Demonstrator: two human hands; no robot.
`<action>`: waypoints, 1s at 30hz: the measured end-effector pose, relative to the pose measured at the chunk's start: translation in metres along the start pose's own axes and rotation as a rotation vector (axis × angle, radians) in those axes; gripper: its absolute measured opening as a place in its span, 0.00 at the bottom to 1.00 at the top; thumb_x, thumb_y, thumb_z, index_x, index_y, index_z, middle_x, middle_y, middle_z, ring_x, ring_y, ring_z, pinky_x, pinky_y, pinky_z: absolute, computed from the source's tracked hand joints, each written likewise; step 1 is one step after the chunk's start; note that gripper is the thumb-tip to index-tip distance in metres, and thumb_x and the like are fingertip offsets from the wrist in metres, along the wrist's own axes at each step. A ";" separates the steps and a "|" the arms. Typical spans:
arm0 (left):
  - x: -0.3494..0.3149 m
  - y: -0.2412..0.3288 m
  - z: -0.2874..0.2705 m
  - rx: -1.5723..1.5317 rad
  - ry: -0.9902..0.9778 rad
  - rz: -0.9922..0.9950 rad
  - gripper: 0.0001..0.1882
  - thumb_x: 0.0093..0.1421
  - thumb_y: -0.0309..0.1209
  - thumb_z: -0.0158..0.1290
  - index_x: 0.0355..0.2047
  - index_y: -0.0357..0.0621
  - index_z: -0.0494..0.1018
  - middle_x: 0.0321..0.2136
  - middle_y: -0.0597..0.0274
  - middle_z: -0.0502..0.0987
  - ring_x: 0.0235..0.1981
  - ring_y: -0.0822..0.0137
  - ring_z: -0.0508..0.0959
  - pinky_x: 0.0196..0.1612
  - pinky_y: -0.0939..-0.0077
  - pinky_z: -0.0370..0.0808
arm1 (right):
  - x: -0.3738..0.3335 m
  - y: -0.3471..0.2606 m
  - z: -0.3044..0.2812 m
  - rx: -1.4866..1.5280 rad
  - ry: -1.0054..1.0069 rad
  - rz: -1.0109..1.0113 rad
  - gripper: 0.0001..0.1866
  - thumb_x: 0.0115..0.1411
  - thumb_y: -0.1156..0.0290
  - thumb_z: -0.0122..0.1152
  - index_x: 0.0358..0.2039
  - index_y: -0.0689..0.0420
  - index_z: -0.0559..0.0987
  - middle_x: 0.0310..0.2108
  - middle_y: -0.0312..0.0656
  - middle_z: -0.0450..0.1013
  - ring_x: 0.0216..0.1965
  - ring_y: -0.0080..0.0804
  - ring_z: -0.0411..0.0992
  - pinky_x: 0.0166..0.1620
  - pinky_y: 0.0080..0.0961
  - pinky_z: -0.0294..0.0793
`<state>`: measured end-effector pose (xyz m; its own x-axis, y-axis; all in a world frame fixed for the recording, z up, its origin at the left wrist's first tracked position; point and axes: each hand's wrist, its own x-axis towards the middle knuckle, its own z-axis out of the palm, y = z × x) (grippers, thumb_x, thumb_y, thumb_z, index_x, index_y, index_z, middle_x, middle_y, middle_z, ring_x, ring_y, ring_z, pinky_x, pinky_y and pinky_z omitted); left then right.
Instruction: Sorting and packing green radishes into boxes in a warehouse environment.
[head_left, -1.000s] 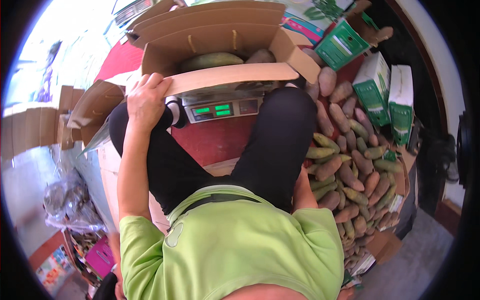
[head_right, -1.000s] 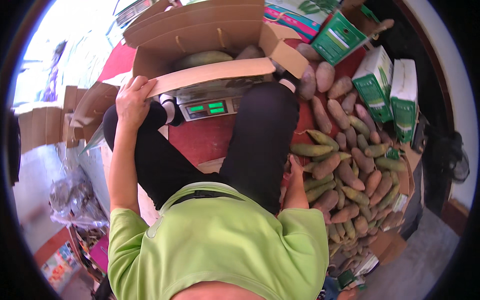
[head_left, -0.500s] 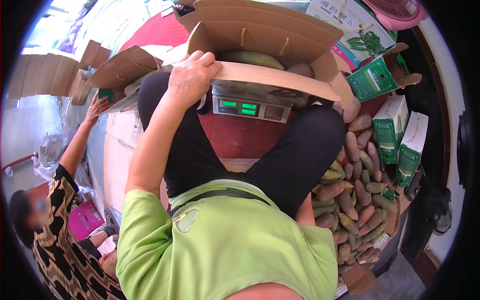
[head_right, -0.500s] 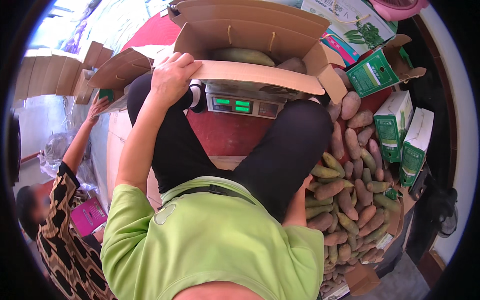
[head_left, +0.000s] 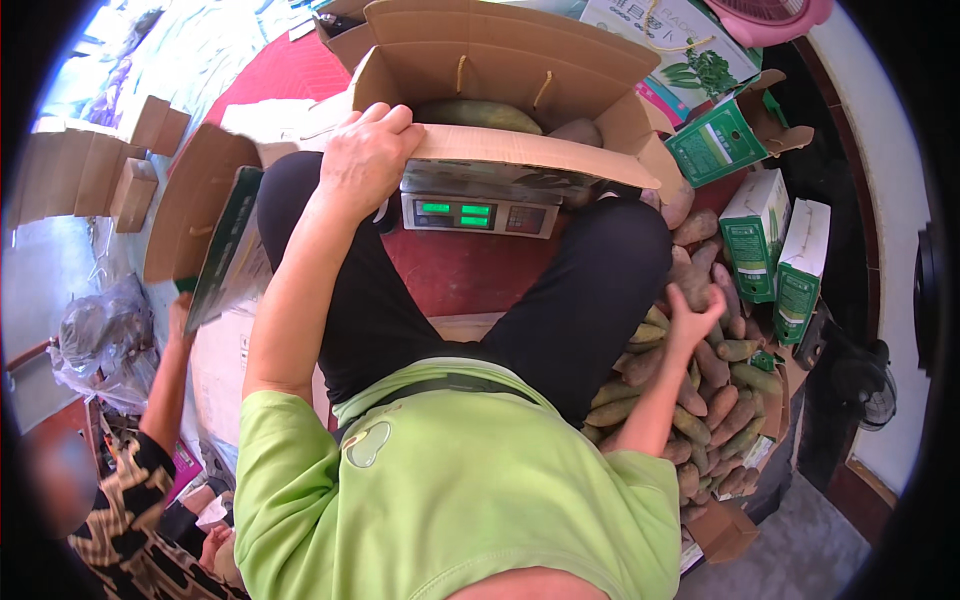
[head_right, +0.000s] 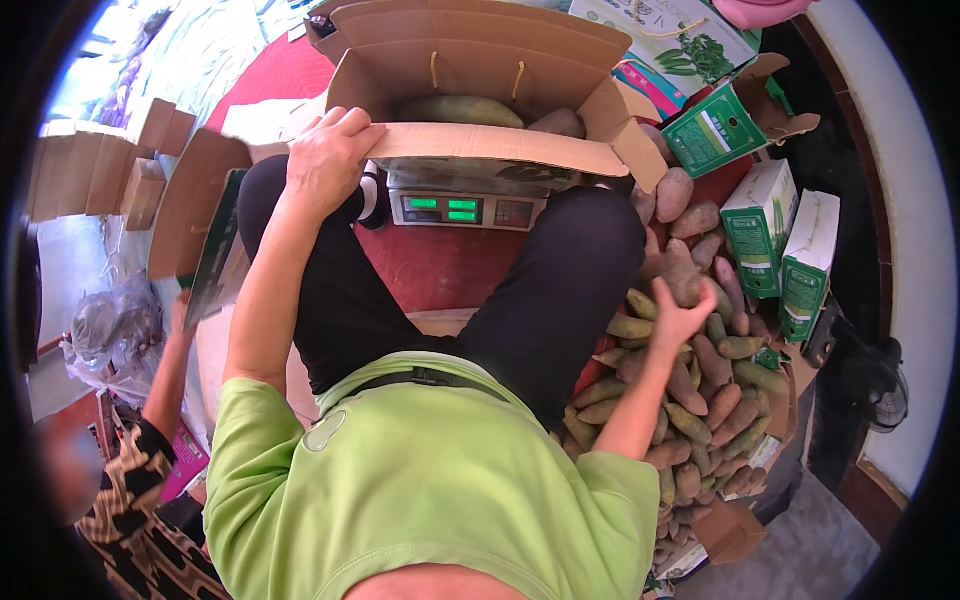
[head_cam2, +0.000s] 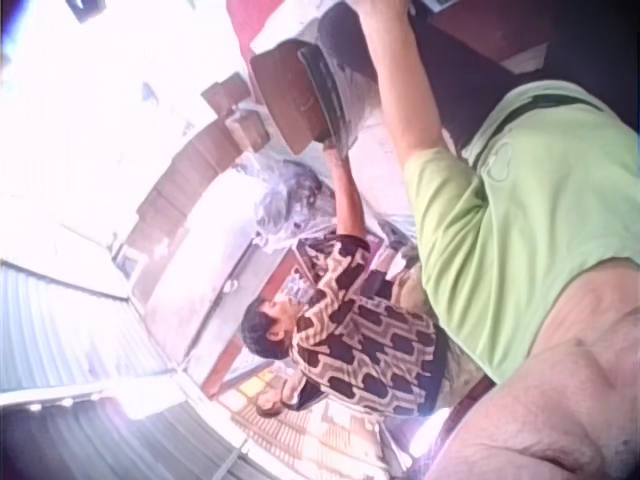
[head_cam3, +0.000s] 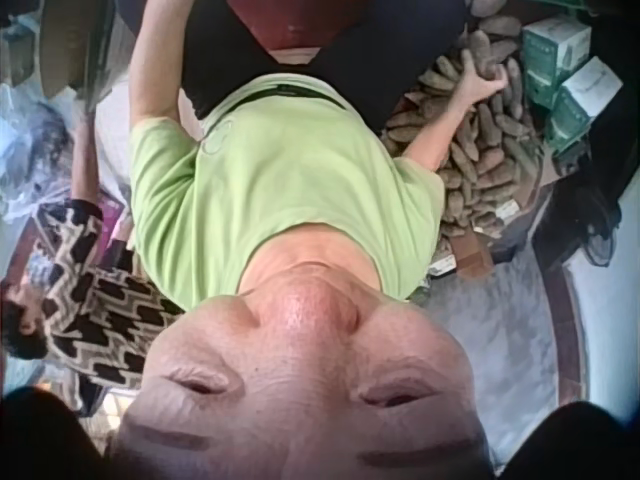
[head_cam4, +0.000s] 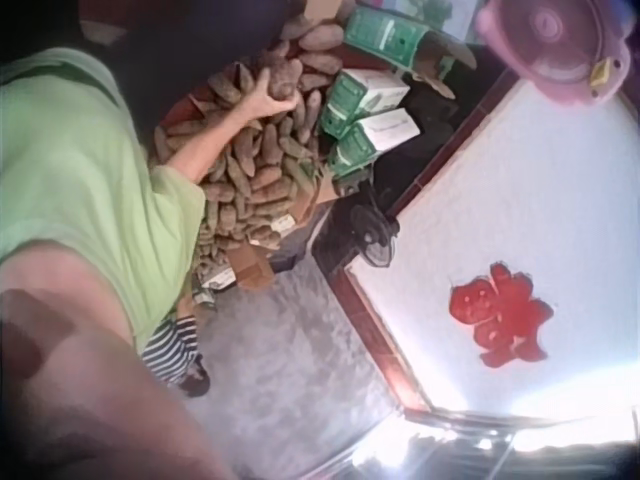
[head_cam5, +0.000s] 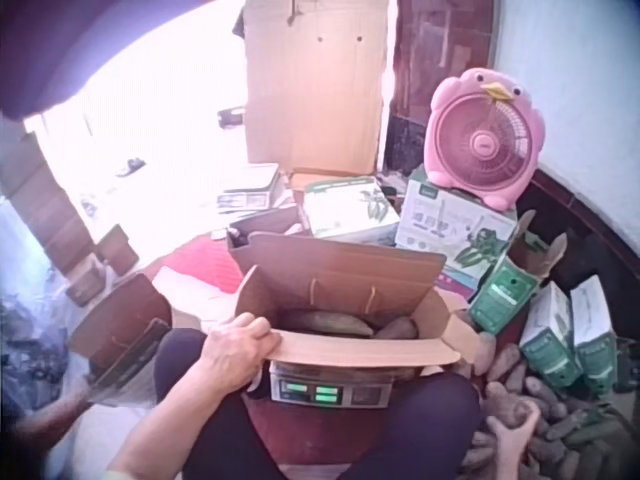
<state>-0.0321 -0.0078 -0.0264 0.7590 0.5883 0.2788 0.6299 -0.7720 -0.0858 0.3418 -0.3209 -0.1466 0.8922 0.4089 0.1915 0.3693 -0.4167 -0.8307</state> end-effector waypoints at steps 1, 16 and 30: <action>0.000 0.000 0.000 0.003 0.000 -0.001 0.11 0.50 0.28 0.55 0.36 0.52 0.78 0.30 0.70 0.71 0.37 0.66 0.74 0.41 0.69 0.73 | 0.014 -0.024 -0.006 0.080 0.016 -0.063 0.39 0.43 0.77 0.76 0.55 0.62 0.65 0.53 0.44 0.65 0.53 0.36 0.64 0.59 0.31 0.62; 0.000 -0.001 0.002 -0.032 0.020 0.026 0.11 0.47 0.26 0.54 0.33 0.50 0.77 0.31 0.69 0.70 0.38 0.66 0.73 0.41 0.70 0.73 | 0.071 -0.267 0.110 0.313 -0.471 -0.653 0.38 0.39 0.70 0.77 0.52 0.60 0.69 0.49 0.42 0.67 0.51 0.30 0.67 0.54 0.27 0.68; 0.004 -0.001 0.002 -0.006 0.071 0.048 0.07 0.51 0.28 0.51 0.30 0.53 0.77 0.28 0.68 0.70 0.36 0.64 0.75 0.37 0.68 0.75 | 0.089 -0.233 0.140 0.515 -0.648 -0.284 0.20 0.55 0.69 0.67 0.46 0.62 0.74 0.41 0.38 0.72 0.42 0.23 0.71 0.47 0.21 0.72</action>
<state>-0.0295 -0.0044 -0.0271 0.7744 0.5324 0.3417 0.5921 -0.8002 -0.0951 0.2984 -0.0736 -0.0095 0.4034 0.8876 0.2222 0.2519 0.1257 -0.9596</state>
